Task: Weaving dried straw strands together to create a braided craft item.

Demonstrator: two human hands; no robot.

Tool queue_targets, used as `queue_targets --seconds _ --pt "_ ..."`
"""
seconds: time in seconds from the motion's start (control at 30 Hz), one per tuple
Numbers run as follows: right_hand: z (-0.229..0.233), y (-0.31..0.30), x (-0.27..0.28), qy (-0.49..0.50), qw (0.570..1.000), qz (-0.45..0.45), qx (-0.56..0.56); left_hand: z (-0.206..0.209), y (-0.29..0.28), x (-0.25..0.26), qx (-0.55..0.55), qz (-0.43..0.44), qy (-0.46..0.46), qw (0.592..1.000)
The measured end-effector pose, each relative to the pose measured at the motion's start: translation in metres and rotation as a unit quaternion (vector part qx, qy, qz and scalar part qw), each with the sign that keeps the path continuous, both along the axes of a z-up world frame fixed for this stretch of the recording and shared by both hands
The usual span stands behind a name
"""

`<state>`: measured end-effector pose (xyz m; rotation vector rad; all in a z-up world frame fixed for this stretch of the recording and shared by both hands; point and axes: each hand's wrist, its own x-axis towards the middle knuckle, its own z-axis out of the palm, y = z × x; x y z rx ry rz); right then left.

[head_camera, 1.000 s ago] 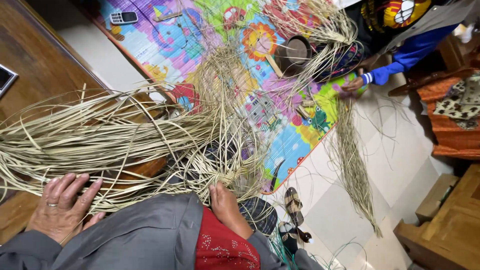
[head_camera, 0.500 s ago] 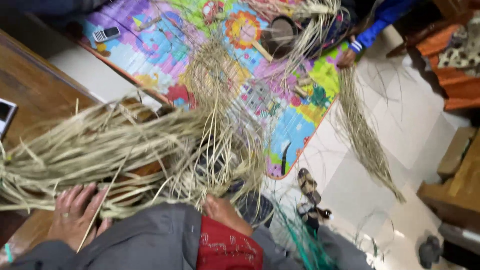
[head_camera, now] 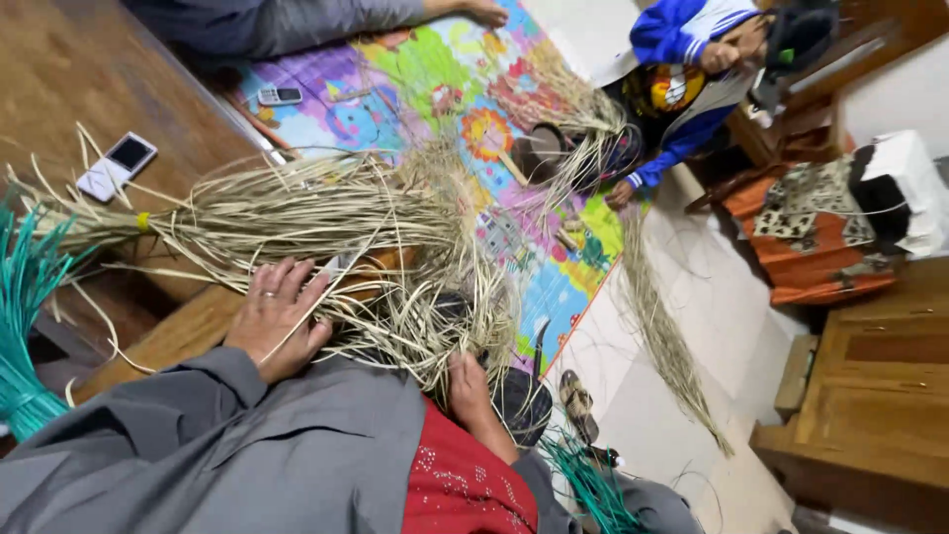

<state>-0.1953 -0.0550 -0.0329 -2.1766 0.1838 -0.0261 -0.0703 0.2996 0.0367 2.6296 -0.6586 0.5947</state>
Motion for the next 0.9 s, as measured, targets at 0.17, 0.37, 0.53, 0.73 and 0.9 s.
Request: queue_targets --seconds 0.17,0.37,0.53,0.73,0.9 --pt "0.028 0.015 -0.021 0.01 1.0 -0.014 -0.008 -0.015 0.003 -0.005 0.041 -0.009 0.085 0.996" --pt "0.052 0.028 -0.012 0.046 0.998 0.019 -0.029 -0.012 0.008 0.0 0.031 -0.044 0.061 0.997" --pt "0.084 0.038 -0.009 0.069 0.996 0.028 -0.054 0.001 0.018 0.01 0.03 -0.127 0.084 0.988" --pt "0.076 0.032 0.004 0.088 0.995 0.035 -0.043 0.116 0.058 0.063 0.153 -0.257 0.396 0.868" --pt "0.079 0.037 0.014 0.097 0.995 0.012 -0.036 0.197 0.106 0.084 -0.007 -0.197 0.316 0.928"
